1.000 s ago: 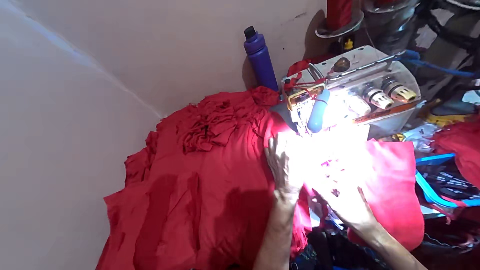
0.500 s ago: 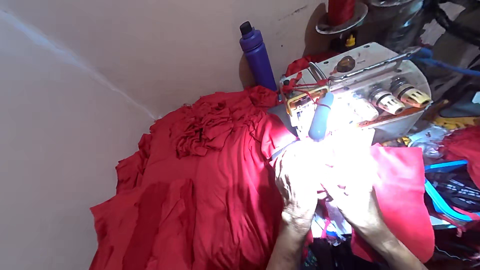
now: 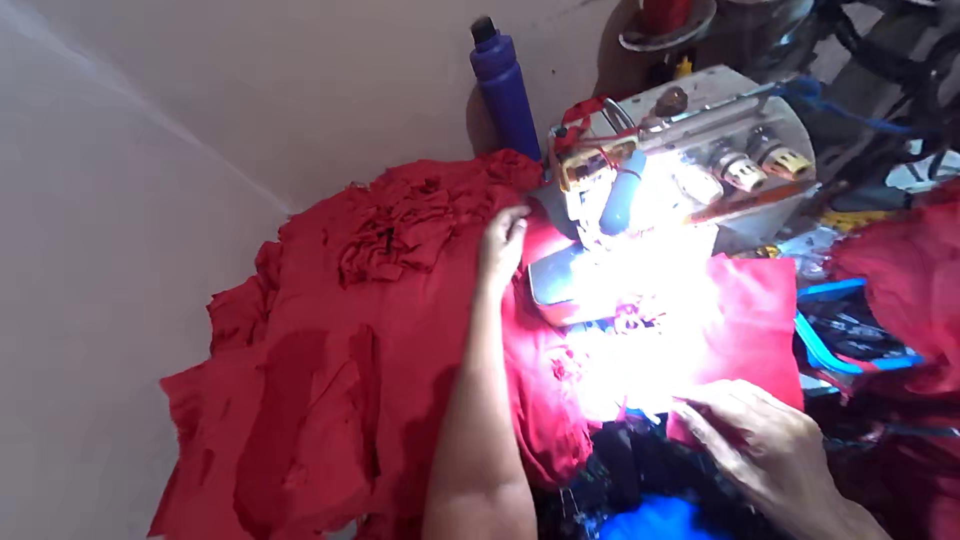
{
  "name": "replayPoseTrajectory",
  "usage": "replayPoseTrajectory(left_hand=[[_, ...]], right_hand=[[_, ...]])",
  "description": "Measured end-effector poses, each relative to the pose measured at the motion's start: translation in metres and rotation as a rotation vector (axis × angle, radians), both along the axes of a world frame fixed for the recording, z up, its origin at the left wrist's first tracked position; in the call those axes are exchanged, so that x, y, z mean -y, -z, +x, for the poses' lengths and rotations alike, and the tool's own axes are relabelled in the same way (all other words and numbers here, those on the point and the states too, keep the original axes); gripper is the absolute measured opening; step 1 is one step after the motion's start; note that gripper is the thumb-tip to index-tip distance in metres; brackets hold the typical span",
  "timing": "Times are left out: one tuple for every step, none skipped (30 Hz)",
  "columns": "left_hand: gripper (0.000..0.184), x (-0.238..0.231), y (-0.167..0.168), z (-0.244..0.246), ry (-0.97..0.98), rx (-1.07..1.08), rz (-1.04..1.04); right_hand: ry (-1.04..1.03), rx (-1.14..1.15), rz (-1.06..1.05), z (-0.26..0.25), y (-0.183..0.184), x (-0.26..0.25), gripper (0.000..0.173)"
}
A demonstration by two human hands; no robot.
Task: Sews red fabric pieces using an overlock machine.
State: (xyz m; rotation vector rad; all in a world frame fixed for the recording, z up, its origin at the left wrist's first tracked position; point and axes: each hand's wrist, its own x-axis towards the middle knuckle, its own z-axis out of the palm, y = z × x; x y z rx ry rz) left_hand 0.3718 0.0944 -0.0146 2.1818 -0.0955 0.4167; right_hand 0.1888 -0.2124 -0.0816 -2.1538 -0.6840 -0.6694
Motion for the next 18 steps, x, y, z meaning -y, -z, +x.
replayPoseTrajectory(left_hand=[[0.033,-0.001,0.002,-0.011,-0.001,0.037,-0.111],[0.033,0.0,0.003,-0.025,-0.021,0.056,-0.2],[0.032,0.004,0.004,-0.04,-0.073,0.089,-0.246],[0.03,0.01,0.006,-0.059,-0.13,0.134,-0.259],[0.03,0.017,0.01,-0.083,-0.187,0.176,-0.229],[0.029,0.026,0.014,-0.11,-0.234,0.205,-0.179],[0.029,0.035,0.019,-0.141,-0.266,0.219,-0.132],[0.026,0.042,0.025,-0.163,-0.292,0.25,-0.112],[0.024,0.048,0.032,-0.182,-0.318,0.279,-0.107],[0.022,0.056,0.038,-0.198,-0.34,0.304,-0.107],[0.02,0.063,0.043,-0.213,-0.345,0.322,-0.11],[0.019,0.071,0.046,-0.226,-0.341,0.337,-0.116],[0.019,0.078,0.05,-0.237,-0.333,0.343,-0.13],[0.019,0.085,0.054,-0.245,-0.32,0.34,-0.146],[0.018,0.091,0.059,-0.25,-0.303,0.331,-0.156],[0.018,0.096,0.063,-0.254,-0.281,0.316,-0.159],[0.017,0.101,0.067,-0.256,-0.25,0.29,-0.172],[0.017,0.105,0.07,-0.258,-0.219,0.259,-0.19]], right_hand=[[-0.011,0.004,-0.015,-0.01,0.007,0.009,0.032],[-0.023,0.013,-0.029,-0.017,0.015,0.017,0.031],[-0.029,0.034,-0.054,-0.021,0.023,0.023,0.03],[-0.034,0.066,-0.09,-0.023,0.031,0.026,0.028],[-0.035,0.104,-0.125,-0.023,0.039,0.027,0.027],[-0.033,0.148,-0.14,-0.022,0.047,0.026,0.024],[-0.038,0.197,-0.127,-0.02,0.054,0.024,0.021],[-0.048,0.248,-0.1,-0.018,0.059,0.023,0.019],[-0.061,0.287,-0.071,-0.016,0.062,0.023,0.017],[-0.074,0.312,-0.053,-0.017,0.062,0.024,0.016],[-0.083,0.322,-0.039,-0.018,0.061,0.025,0.015],[-0.082,0.321,-0.03,-0.02,0.059,0.026,0.015],[-0.078,0.306,-0.018,-0.022,0.058,0.027,0.015],[-0.078,0.277,-0.002,-0.023,0.058,0.028,0.016],[-0.077,0.227,0.016,-0.024,0.056,0.029,0.018],[-0.083,0.157,0.038,-0.024,0.054,0.028,0.022],[-0.102,0.068,0.072,-0.023,0.052,0.028,0.024],[-0.133,-0.03,0.11,-0.023,0.049,0.029,0.024]])
